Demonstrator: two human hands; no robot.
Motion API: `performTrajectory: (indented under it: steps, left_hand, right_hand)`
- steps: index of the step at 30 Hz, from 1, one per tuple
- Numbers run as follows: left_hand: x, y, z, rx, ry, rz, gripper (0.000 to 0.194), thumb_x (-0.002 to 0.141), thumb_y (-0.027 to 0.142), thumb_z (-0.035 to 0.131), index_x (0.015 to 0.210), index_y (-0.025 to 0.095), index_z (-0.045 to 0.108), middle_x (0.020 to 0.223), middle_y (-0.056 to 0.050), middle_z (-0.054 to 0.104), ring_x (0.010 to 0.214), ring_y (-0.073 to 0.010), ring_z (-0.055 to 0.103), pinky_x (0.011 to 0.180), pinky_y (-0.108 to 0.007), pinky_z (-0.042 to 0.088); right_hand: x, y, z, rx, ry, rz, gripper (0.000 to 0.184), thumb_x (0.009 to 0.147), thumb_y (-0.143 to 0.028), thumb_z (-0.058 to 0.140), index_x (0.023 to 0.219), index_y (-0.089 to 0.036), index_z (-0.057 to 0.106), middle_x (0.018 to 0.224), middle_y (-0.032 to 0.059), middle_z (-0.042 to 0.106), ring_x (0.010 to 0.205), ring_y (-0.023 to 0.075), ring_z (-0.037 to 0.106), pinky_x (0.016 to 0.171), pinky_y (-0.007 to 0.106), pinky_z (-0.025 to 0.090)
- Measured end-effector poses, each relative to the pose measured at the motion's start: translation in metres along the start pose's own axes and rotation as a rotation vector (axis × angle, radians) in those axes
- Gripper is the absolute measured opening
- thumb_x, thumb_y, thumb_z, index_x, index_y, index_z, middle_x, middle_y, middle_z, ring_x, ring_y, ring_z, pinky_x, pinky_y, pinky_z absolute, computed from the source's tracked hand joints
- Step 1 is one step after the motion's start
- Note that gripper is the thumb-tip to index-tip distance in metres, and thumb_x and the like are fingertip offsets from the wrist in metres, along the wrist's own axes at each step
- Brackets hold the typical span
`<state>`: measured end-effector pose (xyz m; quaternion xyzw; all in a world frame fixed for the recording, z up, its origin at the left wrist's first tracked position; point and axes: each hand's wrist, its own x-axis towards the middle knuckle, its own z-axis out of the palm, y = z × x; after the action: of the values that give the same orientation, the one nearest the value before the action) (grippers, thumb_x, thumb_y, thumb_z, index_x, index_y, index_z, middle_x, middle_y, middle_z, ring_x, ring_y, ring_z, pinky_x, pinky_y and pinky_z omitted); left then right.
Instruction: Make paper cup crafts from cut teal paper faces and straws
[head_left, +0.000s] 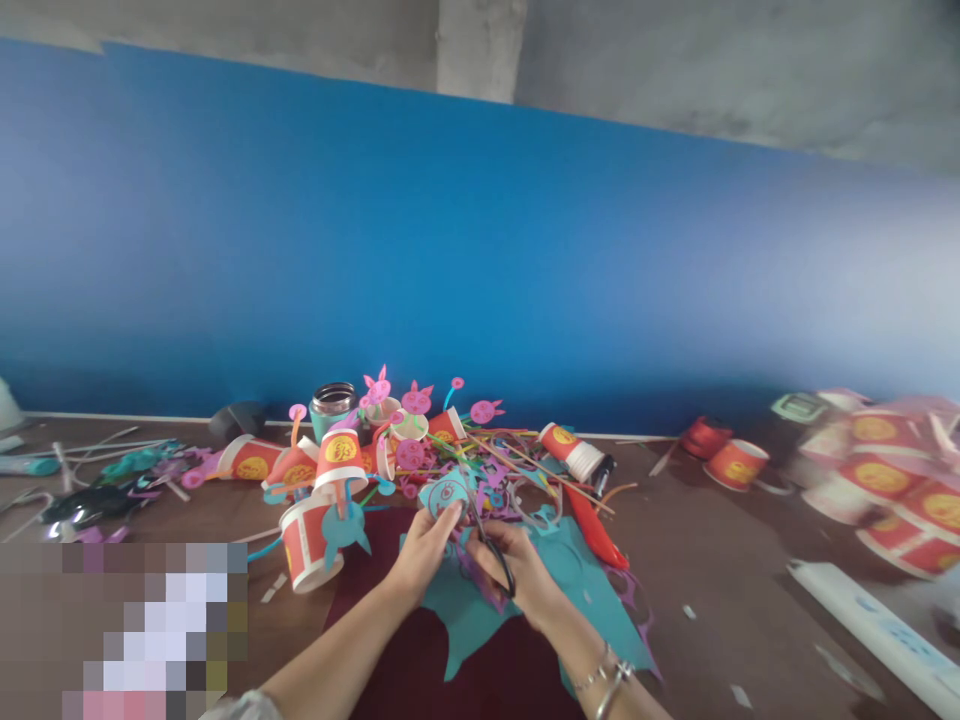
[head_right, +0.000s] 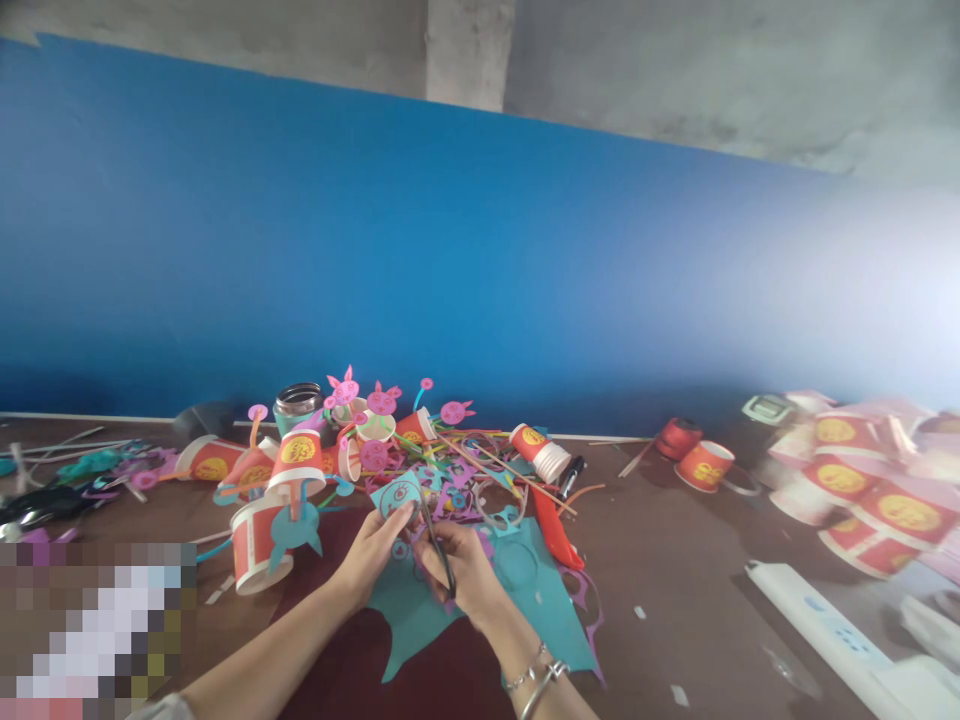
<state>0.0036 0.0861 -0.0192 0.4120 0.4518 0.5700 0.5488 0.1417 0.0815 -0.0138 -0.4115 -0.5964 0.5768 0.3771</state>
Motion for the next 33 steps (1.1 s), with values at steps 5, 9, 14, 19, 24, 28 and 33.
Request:
performTrajectory:
  steps: [5,9,14,19,24,28,33]
  left_hand:
    - [0.0003,0.0009,-0.0003,-0.013,0.034,0.049,0.038,0.069,0.054,0.064,0.065,0.017,0.060,0.060,0.000,0.055,0.058,-0.0138,0.048,0.059,-0.025,0.039]
    - [0.0007,0.0007,-0.0005,-0.022,0.001,0.037,0.037,0.067,0.053,0.066,0.063,0.018,0.058,0.058,0.002,0.052,0.055,-0.0123,0.045,0.056,-0.025,0.038]
    - [0.0003,0.0017,-0.0004,-0.039,-0.007,0.040,0.036,0.068,0.051,0.066,0.064,0.017,0.057,0.058,0.003,0.051,0.056,-0.0117,0.044,0.057,-0.024,0.039]
    - [-0.0004,0.0047,-0.0002,-0.061,-0.007,0.045,0.033,0.068,0.049,0.068,0.064,0.017,0.058,0.060,0.003,0.053,0.059,-0.0121,0.047,0.062,-0.024,0.040]
    - [-0.0012,0.0065,0.0008,-0.077,0.055,0.047,0.034,0.067,0.049,0.069,0.072,0.016,0.063,0.063,0.002,0.056,0.061,-0.0131,0.050,0.064,-0.025,0.041]
    - [0.0000,0.0038,-0.0010,-0.097,0.033,0.038,0.032,0.067,0.047,0.069,0.075,0.016,0.063,0.064,0.002,0.058,0.061,-0.0126,0.051,0.063,-0.024,0.042]
    - [0.0015,0.0017,-0.0024,-0.084,0.023,0.033,0.030,0.067,0.044,0.070,0.073,0.015,0.064,0.067,0.001,0.060,0.064,-0.0137,0.053,0.064,-0.025,0.042]
  right_hand:
    - [-0.0010,-0.0020,0.0021,0.015,-0.028,0.035,0.040,0.067,-0.053,0.067,0.066,-0.016,0.052,0.039,-0.0082,0.042,0.030,0.0053,0.037,0.031,0.017,0.029]
    - [-0.0018,-0.0009,0.0027,0.028,-0.011,0.072,0.038,0.067,-0.051,0.068,0.070,-0.016,0.054,0.043,-0.0076,0.045,0.032,0.0058,0.040,0.033,0.017,0.033]
    - [-0.0015,-0.0008,0.0013,0.024,-0.032,0.021,0.039,0.069,-0.053,0.065,0.068,-0.016,0.052,0.040,-0.0081,0.043,0.030,0.0051,0.037,0.031,0.016,0.028]
    - [-0.0009,-0.0031,0.0011,0.015,-0.029,0.006,0.043,0.068,-0.056,0.064,0.066,-0.016,0.052,0.038,-0.0083,0.042,0.029,0.0049,0.036,0.030,0.017,0.028]
    - [-0.0005,-0.0018,0.0007,0.009,-0.039,0.028,0.038,0.069,-0.050,0.066,0.065,-0.015,0.052,0.037,-0.0083,0.042,0.028,0.0043,0.035,0.030,0.016,0.027]
    - [-0.0008,0.0017,0.0002,0.017,-0.061,0.046,0.034,0.070,-0.046,0.066,0.067,-0.015,0.053,0.039,-0.0076,0.045,0.030,0.0047,0.038,0.031,0.015,0.030]
    - [-0.0007,0.0017,0.0017,0.031,-0.045,0.053,0.034,0.068,-0.046,0.068,0.068,-0.015,0.053,0.039,-0.0083,0.045,0.029,0.0047,0.038,0.030,0.015,0.030]
